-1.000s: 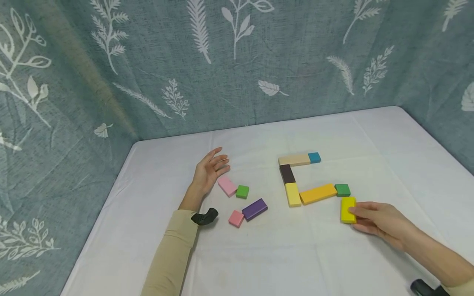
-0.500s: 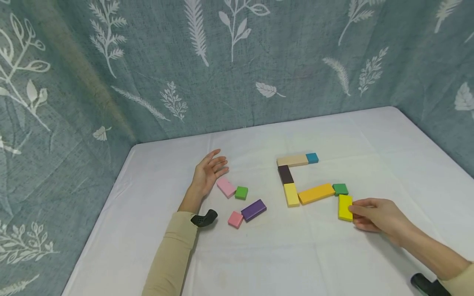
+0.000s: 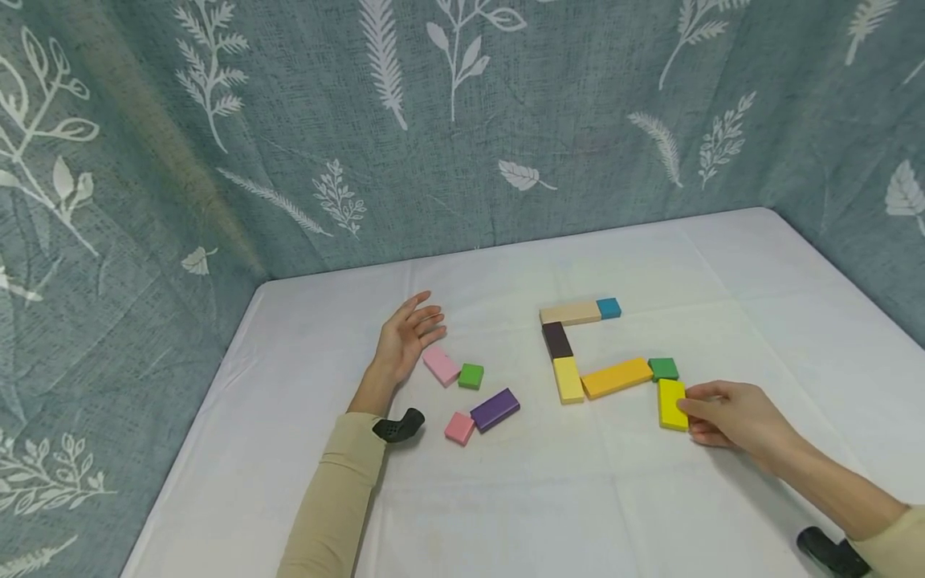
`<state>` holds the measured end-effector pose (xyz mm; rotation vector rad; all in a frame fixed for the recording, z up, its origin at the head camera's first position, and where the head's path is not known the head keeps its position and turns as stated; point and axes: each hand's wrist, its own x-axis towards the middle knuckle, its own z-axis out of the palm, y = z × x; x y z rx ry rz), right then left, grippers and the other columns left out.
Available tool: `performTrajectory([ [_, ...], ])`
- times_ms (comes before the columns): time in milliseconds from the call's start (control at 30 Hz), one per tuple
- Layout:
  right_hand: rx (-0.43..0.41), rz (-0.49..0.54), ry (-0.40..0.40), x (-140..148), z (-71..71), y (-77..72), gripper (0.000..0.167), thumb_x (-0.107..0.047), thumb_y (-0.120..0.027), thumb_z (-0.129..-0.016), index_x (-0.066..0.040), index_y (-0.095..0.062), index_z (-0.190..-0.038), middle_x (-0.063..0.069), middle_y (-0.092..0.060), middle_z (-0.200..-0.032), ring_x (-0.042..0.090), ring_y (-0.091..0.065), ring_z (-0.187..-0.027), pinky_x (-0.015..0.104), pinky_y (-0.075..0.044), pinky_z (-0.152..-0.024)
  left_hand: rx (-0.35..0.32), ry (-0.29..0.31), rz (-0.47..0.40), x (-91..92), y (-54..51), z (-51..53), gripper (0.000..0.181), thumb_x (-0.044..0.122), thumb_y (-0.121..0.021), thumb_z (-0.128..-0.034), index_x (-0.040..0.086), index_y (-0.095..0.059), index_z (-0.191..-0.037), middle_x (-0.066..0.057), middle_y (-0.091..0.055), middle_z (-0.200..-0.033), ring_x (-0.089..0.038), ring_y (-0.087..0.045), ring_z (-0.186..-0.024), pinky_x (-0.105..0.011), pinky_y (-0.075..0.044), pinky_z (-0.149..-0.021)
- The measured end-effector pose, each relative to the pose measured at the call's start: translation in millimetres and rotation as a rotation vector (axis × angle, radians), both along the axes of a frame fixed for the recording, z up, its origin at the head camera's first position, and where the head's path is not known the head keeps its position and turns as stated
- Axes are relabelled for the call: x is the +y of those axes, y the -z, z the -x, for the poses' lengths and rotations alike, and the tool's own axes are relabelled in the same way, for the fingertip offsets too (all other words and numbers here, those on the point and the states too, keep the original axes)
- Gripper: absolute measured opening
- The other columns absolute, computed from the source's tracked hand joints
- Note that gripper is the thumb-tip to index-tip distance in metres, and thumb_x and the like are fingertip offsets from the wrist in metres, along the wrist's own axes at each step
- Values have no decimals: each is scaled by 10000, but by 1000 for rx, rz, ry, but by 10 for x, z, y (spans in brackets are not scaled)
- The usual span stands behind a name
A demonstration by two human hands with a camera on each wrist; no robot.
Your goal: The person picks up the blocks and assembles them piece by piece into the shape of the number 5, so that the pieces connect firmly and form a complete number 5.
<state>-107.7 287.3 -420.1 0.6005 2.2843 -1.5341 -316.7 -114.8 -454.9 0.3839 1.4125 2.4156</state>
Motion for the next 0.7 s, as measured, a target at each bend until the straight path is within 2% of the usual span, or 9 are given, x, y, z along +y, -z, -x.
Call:
performTrajectory([
  [100,5,-9,-5,-3,4,2,551,-216,-601,-951,138,-399,-1321,96,-602,-880,148,-611,-676,252,-556,-632,29,17,-11,-5,10,-3,427,347,-479,-988,74,-449,-1315,-37,-622,-1017,-182,-580,-992,-327,-495,-876],
  [167,6,-7,-4,-4,7,3,553,-220,-601,-951,136,-398,-1324,103,-600,-896,147,-614,-677,250,-555,-633,14,10,-7,-3,6,-3,420,334,-467,-994,67,-445,-1317,-40,-625,-1011,-186,-583,-984,-332,-494,-879],
  [233,5,2,-3,-6,12,-1,556,-222,-599,-953,136,-394,-1327,109,-599,-912,144,-619,-678,247,-554,-638,-9,-19,34,7,-42,-32,416,318,-420,-1012,52,-419,-1331,-28,-622,-996,-181,-579,-976,-340,-485,-897],
  [400,16,18,-9,-4,20,-30,578,-240,-583,-963,149,-371,-1333,129,-600,-945,143,-630,-704,253,-557,-662,-98,-56,40,-3,-90,-42,378,257,-333,-1040,47,-388,-1350,-39,-628,-979,-189,-580,-971,-361,-478,-911],
  [533,56,-40,-1,8,11,-86,604,-301,-545,-978,145,-358,-1339,154,-597,-971,148,-628,-728,262,-560,-667,-136,-61,23,-7,-127,-67,432,256,-320,-1042,30,-333,-1409,-28,-629,-969,-179,-581,-969,-358,-482,-907],
  [633,109,-97,19,6,9,-139,639,-373,-507,-985,132,-357,-1347,182,-594,-1002,155,-636,-748,257,-559,-669,-130,-59,2,-3,-156,-93,460,261,-310,-1043,18,-299,-1433,-18,-627,-968,-175,-576,-973,-353,-484,-903],
  [700,140,-99,33,-9,19,-159,669,-419,-489,-983,123,-357,-1353,197,-588,-1032,161,-635,-774,257,-559,-682,-115,-55,-12,2,-176,-112,421,249,-304,-1043,30,-338,-1401,-21,-627,-969,-182,-573,-973,-354,-489,-893],
])
